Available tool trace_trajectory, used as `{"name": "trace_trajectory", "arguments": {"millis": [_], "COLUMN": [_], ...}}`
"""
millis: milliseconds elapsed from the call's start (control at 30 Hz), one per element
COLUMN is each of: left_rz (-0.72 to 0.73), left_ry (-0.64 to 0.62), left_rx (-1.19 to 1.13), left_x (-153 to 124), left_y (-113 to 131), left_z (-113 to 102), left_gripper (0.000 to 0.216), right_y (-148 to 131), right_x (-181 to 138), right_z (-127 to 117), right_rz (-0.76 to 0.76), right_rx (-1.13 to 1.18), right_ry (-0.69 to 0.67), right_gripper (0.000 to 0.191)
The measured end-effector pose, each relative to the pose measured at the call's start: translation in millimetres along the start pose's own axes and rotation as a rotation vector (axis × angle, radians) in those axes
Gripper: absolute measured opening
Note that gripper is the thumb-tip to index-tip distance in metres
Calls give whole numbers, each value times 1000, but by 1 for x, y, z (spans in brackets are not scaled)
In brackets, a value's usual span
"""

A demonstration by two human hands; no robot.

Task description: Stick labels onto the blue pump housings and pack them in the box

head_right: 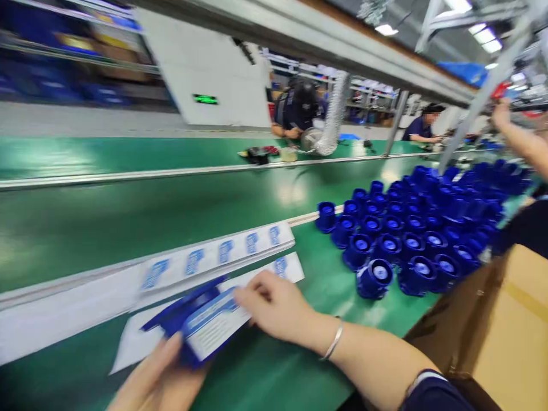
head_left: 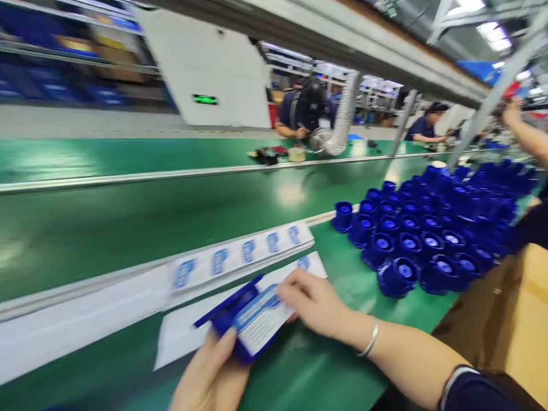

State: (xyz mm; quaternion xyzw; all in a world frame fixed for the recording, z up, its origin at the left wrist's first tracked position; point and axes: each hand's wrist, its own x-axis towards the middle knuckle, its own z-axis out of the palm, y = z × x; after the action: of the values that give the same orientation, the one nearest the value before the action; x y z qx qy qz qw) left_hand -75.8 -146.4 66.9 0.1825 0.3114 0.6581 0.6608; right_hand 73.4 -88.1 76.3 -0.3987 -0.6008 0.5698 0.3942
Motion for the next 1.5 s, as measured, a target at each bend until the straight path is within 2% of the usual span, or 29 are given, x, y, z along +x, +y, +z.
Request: {"name": "trace_trajectory", "arguments": {"millis": [33,100,367,533,700,933,1267,1500], "left_rz": [1,-31,-16,14,22,-40,-69,-52], "left_ry": [56,90,51,92,76,85,90,72], "left_rx": [10,13,35,95,118,111,94,85], "left_x": [-4,-7,-13,-14,-12,-11,-20,-23], "left_y": [1,2,-3,-2,-2,-2,-3,-4], "left_z": [-4,-6,-5,-4,-3,-5,-3,-4], "left_gripper": [53,60,64,69,71,72,74,62], "right_y": [-2,-2,4,2,0,-10,-11,-5], "right_x": [-3,-5,-12,-14,-16,-21,-19,-22], "right_z": [-1,-4,-8,-8,-5,-10,-9,0], "right_rz": [-11,-39,-221,-274,-323,-555,-562,-541], "right_rx": [-14,-52,-316,-362,-403,-525,-546,-464], "right_ry": [3,-16,-1,0,20,15,-37,-48], "right_gripper": [37,40,43,44,42,35,35,35]}}
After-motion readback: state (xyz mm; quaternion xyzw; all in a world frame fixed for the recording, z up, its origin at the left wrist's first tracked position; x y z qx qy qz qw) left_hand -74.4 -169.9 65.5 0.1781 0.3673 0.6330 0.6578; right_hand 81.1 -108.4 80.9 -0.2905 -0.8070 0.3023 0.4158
